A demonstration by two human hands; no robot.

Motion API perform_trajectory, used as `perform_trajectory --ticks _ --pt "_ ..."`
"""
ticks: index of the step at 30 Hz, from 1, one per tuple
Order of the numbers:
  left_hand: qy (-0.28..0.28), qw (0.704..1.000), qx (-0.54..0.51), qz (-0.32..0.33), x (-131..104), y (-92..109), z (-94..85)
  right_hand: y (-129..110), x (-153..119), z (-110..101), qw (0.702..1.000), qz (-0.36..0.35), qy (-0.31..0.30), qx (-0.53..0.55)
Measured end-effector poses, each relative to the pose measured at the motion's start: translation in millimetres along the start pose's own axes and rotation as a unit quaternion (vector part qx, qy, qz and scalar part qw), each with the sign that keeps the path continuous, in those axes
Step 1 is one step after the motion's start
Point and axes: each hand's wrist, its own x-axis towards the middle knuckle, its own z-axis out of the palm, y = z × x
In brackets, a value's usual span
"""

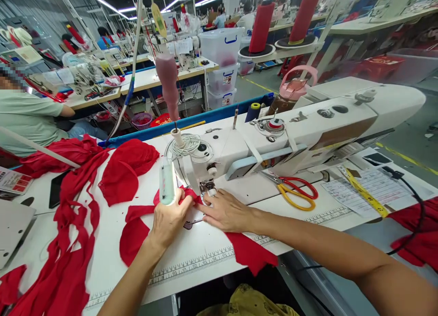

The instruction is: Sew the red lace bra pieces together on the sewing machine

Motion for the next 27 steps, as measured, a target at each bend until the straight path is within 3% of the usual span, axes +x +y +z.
perform_trajectory --ticks 4,10,16,27 --pt "-0.019 0.999 -0.02 0.045 -2.1 7.4 2.0 -5.0 -11.0 -0.1 0.999 -0.021 0.027 0.021" --pt "-0.011 0.999 -0.039 0.018 -7.2 9.1 6.1 -4.2 -17.8 4.5 0.997 -0.009 0.066 0.044" --pt "0.009 0.994 -0.038 0.105 3.8 14.9 0.5 -5.7 -15.8 6.5 0.995 -0.025 0.092 0.032" --pt "0.013 0.988 -0.147 0.042 -2.6 17.6 9.7 -5.3 -15.2 7.5 0.991 -0.036 0.126 0.02"
